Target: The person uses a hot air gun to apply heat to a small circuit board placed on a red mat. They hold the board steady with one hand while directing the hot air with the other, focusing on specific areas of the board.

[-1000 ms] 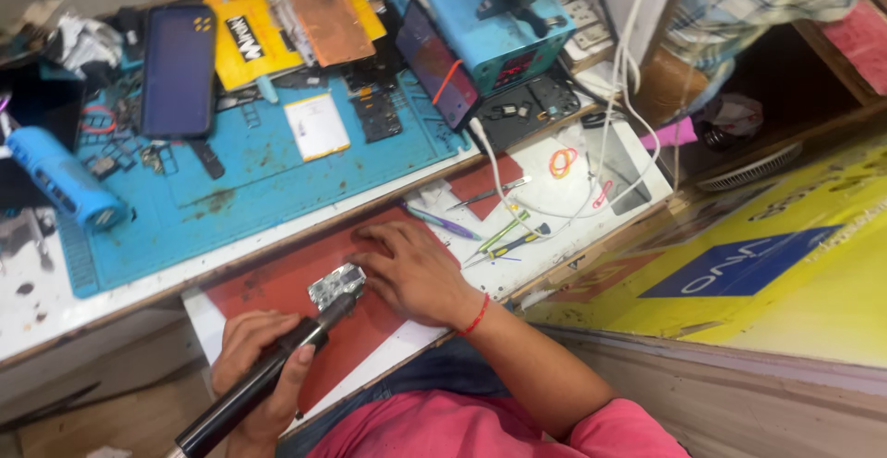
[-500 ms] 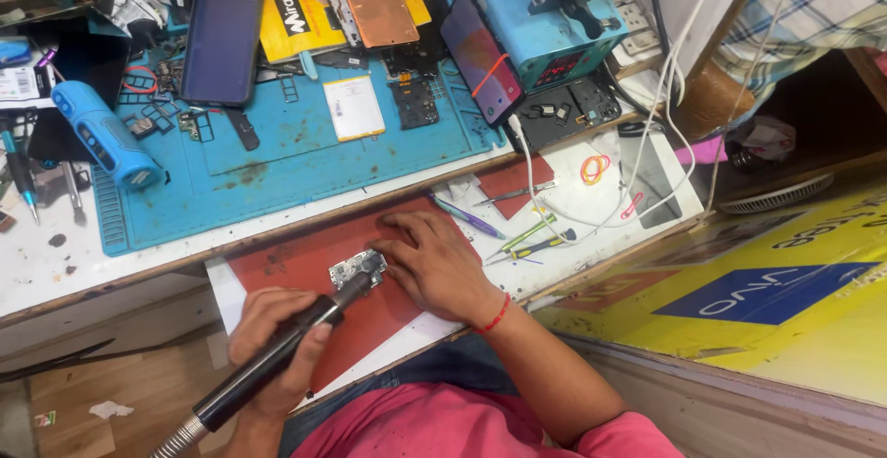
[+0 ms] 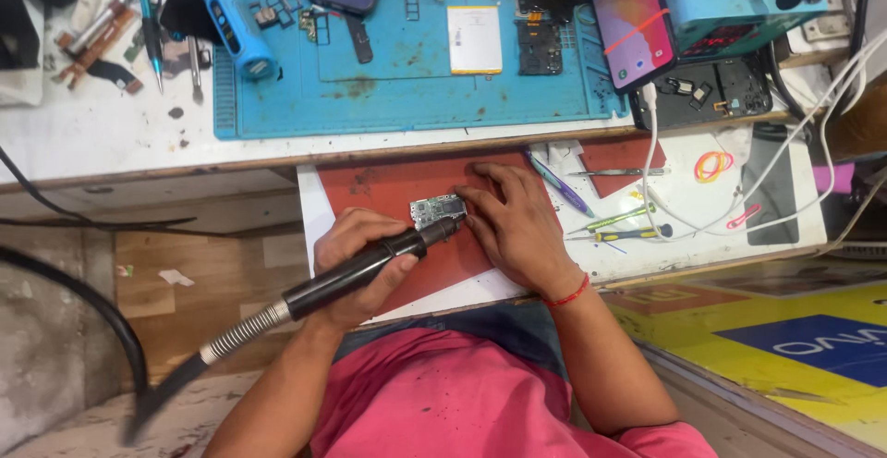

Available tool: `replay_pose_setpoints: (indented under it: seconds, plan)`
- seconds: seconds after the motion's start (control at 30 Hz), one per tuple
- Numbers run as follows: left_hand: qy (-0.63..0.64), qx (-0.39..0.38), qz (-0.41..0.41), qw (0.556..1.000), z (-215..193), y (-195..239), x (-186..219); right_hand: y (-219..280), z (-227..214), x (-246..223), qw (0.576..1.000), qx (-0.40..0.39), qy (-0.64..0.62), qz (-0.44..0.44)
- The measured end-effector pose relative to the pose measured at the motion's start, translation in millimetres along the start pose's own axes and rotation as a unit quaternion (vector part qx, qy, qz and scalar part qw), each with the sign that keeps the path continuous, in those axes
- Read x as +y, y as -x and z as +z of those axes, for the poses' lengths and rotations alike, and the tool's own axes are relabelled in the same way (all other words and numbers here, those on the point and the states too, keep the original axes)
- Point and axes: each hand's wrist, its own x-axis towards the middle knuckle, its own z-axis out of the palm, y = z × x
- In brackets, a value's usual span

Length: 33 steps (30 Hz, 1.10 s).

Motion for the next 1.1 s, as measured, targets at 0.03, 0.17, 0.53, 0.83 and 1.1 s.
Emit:
replay_pose_setpoints:
  seconds: [0.03, 0.17, 0.53, 0.83, 1.1]
  plan:
    - [0.017, -0.012, -0.008, 1.0, 1, -1, 1, 0, 0, 0, 1.0, -0.003, -0.002, -0.002]
    - [0.069, 0.023, -0.045, 0.996, -1, -6, 7, 0, 0, 0, 1.0, -0.014, -0.002, 0.002]
    - [0.012, 0.063, 0.014, 0.998, 0, -7, 8, -1, 1, -1, 0.999, -0.032, 0.008, 0.015]
    - [0.004, 0.086, -0.014, 0.996, 0, -11, 13, -1, 6, 2, 1.0, -0.011, -0.004, 0.021]
    - [0.014, 0.003, 0.044, 0.999, -4, -9, 8, 3, 6, 5, 1.0, -0.018, -0.008, 0.003]
